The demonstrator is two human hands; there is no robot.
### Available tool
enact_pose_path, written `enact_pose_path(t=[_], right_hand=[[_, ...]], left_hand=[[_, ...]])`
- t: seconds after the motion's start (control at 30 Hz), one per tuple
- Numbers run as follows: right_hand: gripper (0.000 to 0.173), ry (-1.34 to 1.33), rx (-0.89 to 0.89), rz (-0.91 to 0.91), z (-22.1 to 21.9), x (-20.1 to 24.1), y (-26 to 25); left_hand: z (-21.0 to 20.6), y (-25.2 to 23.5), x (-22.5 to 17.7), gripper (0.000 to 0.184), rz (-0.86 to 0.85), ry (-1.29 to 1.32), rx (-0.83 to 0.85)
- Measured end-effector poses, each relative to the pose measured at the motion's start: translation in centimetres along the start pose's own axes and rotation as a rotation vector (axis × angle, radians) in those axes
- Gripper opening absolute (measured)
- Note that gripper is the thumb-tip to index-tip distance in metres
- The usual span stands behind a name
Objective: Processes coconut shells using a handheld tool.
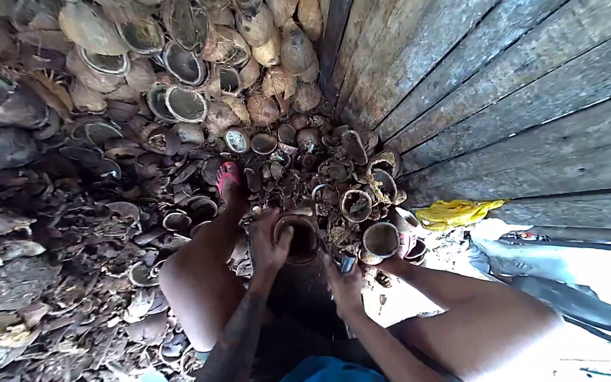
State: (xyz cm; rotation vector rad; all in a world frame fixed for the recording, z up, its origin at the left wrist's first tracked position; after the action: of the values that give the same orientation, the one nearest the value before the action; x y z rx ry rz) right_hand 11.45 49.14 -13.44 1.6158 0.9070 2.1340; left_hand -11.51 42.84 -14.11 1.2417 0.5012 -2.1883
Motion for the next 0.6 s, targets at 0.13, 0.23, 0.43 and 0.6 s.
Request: enact_pose_path(t=[0.13, 0.23, 0.43, 0.6], right_hand=[[0.028, 0.083, -0.131, 0.220, -0.4, 0.1, -4.6], [0.045, 0.082, 0.103, 0.420, -1.1, 0.5, -12.2], [0.034, 0.000, 0.056, 0.081, -0.9, -0.6, -6.2], [0.032, 0.039, 0.041, 0.130, -2.0, -0.3, -4.9]], left_hand=[[-1.6, -0.9, -0.6, 0.054, -0.102, -0.109, 0.002], [-1.7, -0.5, -0.6, 0.051, -0.057, -0.116, 0.010], [-1.3, 0.0, -0.2, 0.054, -0.042, -0.016, 0.009], [-1.2, -0.6, -0.2, 0.052, -0.125, -0.097, 0.005]])
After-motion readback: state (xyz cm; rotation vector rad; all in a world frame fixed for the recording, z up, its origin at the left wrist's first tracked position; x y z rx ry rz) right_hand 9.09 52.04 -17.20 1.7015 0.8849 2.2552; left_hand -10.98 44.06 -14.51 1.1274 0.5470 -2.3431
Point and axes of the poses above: each hand's wrist, its own y-axis away from the middle knuckle, its own z-axis out of the back of the hand, x = y × z, the point moved 8 cm from there along -y, towards the middle knuckle, and after that the axes turned 9 degrees about -z, right-handed, at the moved point
